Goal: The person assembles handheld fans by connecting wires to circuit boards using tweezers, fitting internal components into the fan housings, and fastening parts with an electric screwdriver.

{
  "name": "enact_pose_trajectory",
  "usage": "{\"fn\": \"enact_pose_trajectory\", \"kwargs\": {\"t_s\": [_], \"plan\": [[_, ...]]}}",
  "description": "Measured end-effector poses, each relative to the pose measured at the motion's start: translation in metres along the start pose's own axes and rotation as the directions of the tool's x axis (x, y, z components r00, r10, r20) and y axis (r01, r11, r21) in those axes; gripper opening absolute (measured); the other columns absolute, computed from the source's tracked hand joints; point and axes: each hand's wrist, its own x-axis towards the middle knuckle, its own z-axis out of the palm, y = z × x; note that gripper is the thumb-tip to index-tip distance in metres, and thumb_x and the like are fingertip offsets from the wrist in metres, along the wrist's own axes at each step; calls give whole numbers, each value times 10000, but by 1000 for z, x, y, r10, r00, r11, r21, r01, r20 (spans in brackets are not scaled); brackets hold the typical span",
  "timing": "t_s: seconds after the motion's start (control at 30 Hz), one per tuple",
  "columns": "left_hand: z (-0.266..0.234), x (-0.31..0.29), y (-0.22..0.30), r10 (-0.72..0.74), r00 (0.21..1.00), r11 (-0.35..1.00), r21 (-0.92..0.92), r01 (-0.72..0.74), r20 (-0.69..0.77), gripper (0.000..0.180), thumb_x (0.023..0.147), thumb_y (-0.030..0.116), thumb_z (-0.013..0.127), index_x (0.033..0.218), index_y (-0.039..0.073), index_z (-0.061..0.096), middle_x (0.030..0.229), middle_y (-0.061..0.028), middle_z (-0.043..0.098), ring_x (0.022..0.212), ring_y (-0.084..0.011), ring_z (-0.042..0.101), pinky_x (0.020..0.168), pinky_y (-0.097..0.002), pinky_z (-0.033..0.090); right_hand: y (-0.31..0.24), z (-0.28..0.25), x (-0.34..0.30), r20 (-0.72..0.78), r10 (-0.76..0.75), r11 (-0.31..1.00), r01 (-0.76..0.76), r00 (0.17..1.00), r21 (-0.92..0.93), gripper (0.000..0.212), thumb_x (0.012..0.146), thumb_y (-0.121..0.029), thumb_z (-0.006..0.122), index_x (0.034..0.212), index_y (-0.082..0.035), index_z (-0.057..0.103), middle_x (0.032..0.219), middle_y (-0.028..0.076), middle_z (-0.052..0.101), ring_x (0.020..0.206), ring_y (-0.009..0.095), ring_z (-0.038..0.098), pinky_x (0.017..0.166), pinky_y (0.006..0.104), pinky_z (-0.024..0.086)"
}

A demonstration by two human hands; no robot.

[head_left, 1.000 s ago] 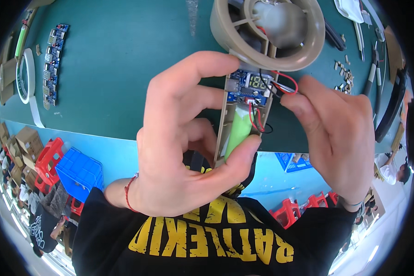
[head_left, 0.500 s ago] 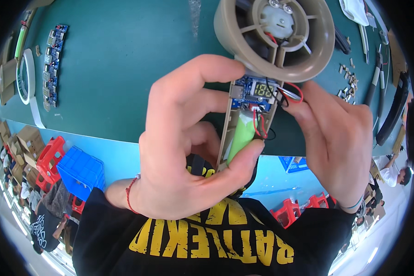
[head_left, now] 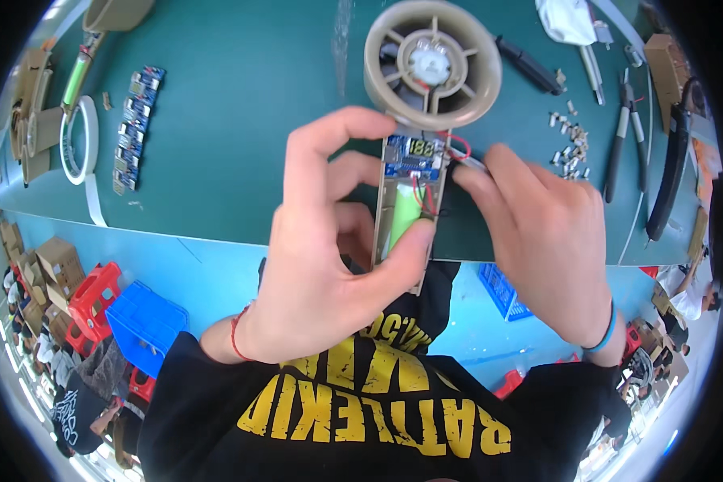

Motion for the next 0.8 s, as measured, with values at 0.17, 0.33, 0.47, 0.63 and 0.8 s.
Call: {"fn": "enact_pose_trajectory", "kwargs": {"t_s": [0.17,0.33,0.47,0.63,0.8], "plan": [[-5,-4,8,80,992,992,110,-69,-101,627,912,-16,603,1412,43,229,1127,-116,574,864,-143,657,650,-227,505,-3,-16,-9,87,327,808,-326,941,491,195,931,-53,610,1124,-22,614,814,157,665,676,322,656,575,362,499],[1,20,18,183,966,818,573,-48,-181,601,883,206,689,1335,-20,363,928,-196,674,738,-383,689,618,-427,540,-8,17,3,-264,352,892,-237,898,384,499,891,24,615,1371,-91,537,1051,129,585,681,189,547,642,304,467],[5,27,15,234,949,728,685,-26,-213,437,880,249,680,1160,-15,472,761,-194,675,651,-387,680,561,-442,532,-15,22,9,-365,212,977,-183,906,113,463,838,-17,664,1292,-64,582,1183,112,556,1072,322,567,857,407,495],[6,30,23,145,962,633,769,89,-231,268,866,216,689,922,-8,551,709,-177,660,640,-376,664,576,-421,507,-22,29,1,-436,164,976,-82,885,202,373,837,-4,652,1206,-52,629,1193,111,594,1168,335,506,994,431,406],[4,36,26,46,976,611,779,142,-214,294,860,227,687,935,-18,543,669,-184,641,617,-388,649,556,-433,498,-31,38,-1,-439,151,944,3,886,330,355,794,40,653,1139,-45,664,1150,96,620,1108,326,522,951,419,423]]}}
